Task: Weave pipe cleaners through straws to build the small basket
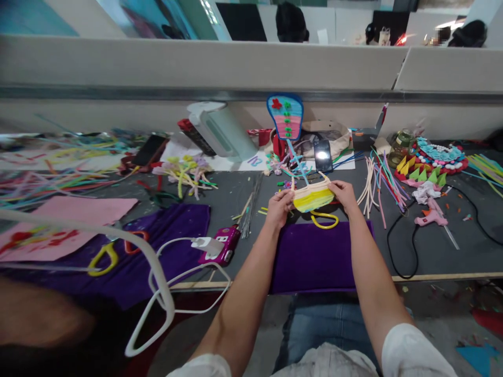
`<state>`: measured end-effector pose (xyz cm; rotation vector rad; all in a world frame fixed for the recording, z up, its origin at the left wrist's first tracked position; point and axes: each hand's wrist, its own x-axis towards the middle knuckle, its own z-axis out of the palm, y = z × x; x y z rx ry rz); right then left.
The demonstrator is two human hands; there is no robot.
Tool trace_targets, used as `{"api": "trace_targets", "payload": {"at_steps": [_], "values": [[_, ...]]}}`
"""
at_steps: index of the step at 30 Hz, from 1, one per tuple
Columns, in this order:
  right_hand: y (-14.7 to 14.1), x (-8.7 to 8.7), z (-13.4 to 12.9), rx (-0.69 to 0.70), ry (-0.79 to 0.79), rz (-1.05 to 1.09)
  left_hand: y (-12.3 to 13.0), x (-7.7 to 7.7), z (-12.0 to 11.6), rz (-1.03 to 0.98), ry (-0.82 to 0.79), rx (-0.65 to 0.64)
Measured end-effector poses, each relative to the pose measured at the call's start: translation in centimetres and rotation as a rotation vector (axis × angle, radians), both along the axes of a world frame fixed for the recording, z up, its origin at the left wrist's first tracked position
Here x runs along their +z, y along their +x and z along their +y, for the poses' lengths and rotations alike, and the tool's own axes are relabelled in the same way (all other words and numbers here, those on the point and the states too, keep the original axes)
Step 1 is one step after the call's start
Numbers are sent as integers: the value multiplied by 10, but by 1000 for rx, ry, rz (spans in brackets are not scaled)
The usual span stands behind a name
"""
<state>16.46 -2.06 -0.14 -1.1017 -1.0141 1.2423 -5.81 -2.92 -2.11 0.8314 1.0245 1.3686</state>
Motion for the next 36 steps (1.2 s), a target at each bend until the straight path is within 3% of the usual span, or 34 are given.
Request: {"api": "trace_targets", "payload": {"at_steps": [8,18,24,27,31,36], "values": [[5,-4,0,53,-67,10,2,-7,1,94,-4,13],[-6,-19,7,-17,-137,-6,5,-18,4,392,243,170],[-3,-19,7,-71,-92,9,7,-10,-5,309,146,-68],[2,-16,4,18,-112,18,8,-9,-8,266,127,-150],[5,-20,2,141,-128,-32,9,-12,-6,297,137,-87],[-2,-31,8,-7,-74,-124,11,-17,-2,402,285,40]]}}
